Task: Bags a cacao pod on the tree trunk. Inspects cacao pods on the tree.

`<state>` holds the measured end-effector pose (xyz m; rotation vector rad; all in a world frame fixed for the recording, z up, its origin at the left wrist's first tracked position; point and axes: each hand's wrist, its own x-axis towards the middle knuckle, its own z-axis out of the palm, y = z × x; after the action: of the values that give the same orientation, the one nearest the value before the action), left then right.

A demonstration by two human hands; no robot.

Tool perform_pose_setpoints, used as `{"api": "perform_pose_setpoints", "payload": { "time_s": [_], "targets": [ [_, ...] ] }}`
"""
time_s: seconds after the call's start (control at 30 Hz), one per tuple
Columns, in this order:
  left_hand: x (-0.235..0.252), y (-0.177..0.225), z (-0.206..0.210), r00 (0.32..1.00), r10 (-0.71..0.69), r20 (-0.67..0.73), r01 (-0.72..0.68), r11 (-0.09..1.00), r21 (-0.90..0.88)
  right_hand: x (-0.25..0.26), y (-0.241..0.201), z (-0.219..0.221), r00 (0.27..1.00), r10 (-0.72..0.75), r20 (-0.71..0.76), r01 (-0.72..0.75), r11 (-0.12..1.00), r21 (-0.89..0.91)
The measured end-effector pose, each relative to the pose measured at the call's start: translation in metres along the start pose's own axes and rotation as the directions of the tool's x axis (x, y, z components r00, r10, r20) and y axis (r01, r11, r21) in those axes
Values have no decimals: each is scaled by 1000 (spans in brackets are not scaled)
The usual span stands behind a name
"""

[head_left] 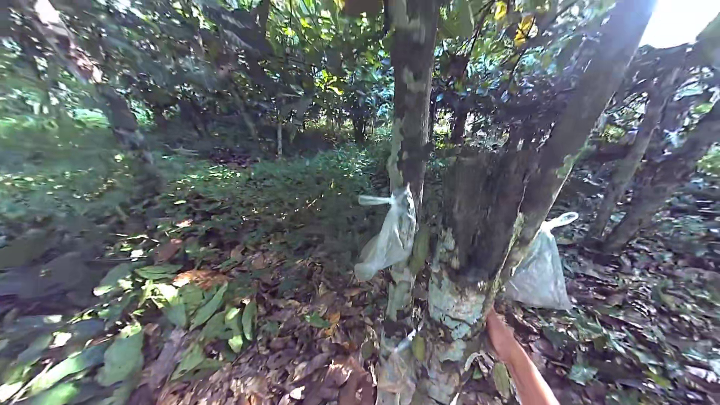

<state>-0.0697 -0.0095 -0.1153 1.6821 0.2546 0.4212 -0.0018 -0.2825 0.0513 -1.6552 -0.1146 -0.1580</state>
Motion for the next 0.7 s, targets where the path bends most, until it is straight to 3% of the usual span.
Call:
{"api": "perform_pose_setpoints", "payload": {
  "time_s": [0.17,0.27,0.5,0.6,0.7],
  "targets": [
    [24,-13,5,999,20,-28,-23,992,-126,-1,2,0,999,44,6,-44,999,27],
    [28,7,-3,999,-15,-44,8,989,-147,-3,2,2,996,83,-12,-82,996,36],
    [31,131,-45,992,-28,-123,7,985,-170,-13,-2,8,990,127,-60,-126,992,17],
    [55,210,-68,993,76,-95,-88,988,-128,-16,-10,8,978,204,-53,-201,978,48],
    [93,291,-81,960,259,-110,-269,960,-83,-18,-18,6,959,282,-31,-279,957,78]
  ]
}}
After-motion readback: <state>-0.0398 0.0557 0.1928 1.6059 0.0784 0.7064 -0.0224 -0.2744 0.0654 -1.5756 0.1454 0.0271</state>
